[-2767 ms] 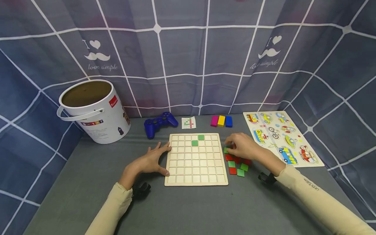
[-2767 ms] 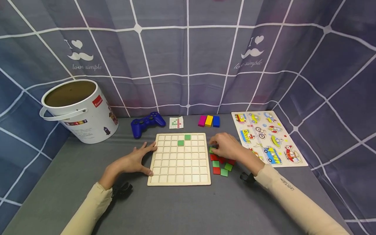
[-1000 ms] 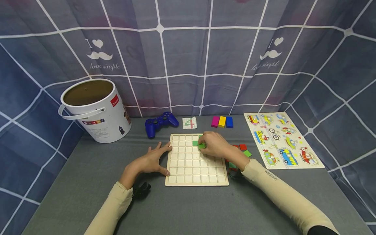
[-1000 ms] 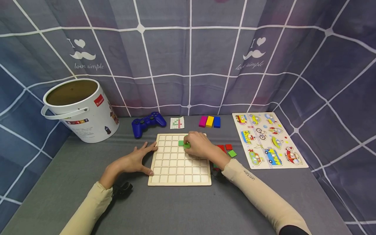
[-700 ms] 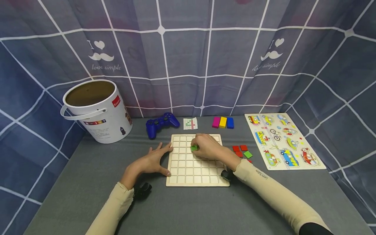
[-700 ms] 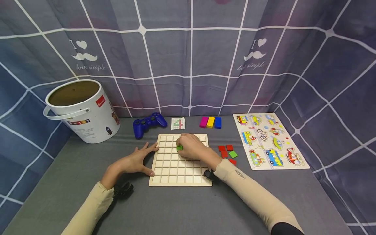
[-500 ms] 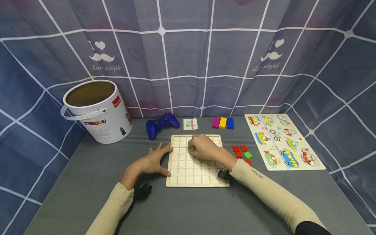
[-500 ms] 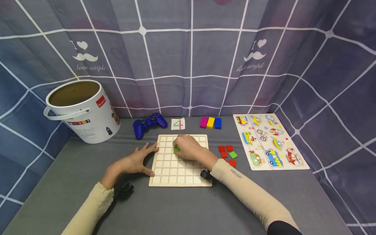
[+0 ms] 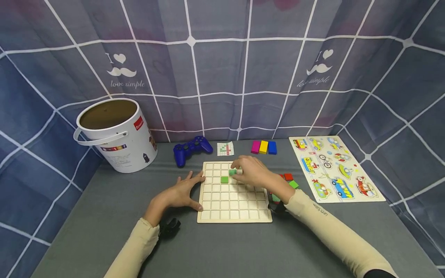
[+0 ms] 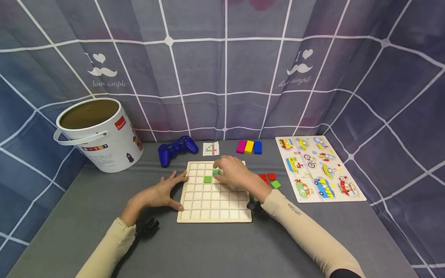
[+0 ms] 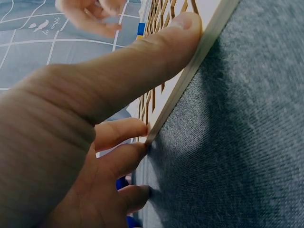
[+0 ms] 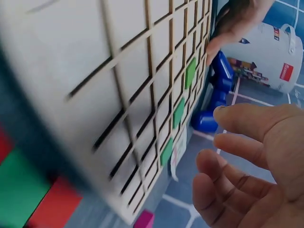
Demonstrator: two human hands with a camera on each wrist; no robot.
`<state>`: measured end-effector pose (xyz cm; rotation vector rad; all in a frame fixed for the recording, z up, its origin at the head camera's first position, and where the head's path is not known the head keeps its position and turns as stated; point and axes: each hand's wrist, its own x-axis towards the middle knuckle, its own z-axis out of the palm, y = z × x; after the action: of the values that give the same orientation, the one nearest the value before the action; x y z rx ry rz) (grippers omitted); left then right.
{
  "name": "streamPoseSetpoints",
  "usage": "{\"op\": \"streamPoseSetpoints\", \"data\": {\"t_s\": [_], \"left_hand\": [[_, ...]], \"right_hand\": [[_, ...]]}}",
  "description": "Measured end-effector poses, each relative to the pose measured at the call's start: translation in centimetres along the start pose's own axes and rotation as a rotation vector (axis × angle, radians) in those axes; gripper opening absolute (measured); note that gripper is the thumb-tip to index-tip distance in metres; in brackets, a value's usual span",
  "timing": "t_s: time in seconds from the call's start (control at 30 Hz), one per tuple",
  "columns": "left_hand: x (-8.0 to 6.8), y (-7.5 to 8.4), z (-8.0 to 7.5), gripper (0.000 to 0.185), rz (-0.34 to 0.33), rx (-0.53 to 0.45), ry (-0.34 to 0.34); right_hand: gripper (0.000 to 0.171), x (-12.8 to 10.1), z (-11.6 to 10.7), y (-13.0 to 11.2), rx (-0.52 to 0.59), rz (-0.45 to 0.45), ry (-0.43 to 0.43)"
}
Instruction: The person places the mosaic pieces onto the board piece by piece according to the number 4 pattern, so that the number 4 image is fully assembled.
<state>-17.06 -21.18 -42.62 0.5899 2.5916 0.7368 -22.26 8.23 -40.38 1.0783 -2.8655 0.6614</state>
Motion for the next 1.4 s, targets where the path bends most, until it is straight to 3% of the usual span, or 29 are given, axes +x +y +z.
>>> {"op": "streamPoseSetpoints", "data": {"t_s": [0.23, 0.37, 0.83, 1.03, 1.17, 1.4], "left_hand": [[0.0, 0.0, 0.3, 0.107, -0.003, -0.014, 0.004], [0.0, 0.0, -0.1, 0.107, -0.005, -0.003, 0.007], [0.1, 0.0, -0.1, 0.109, -0.001, 0.013, 0.004], [0.1, 0.3, -0.2, 0.108, -0.011, 0.019, 0.003], [0.1, 0.4, -0.3, 0.108, -0.013, 0.024, 0.002], [0.0, 0.2, -0.3, 0.106, -0.014, 0.016, 0.003]], "right_hand": [[0.023, -4.7, -1.9, 2.6, -0.024, 0.005, 0.033], [0.02, -7.1, -2.7, 4.2, -0.046, 0.061, 0.039], [0.029, -13.4, -4.7, 8.9, -0.095, 0.14, 0.064], [0.027, -14.2, -4.4, 9.9, -0.102, 0.191, 0.065], [0.019, -13.7, -4.1, 10.0, -0.117, 0.244, 0.071], [0.023, -12.9, -4.2, 9.8, -0.132, 0.32, 0.039]]}}
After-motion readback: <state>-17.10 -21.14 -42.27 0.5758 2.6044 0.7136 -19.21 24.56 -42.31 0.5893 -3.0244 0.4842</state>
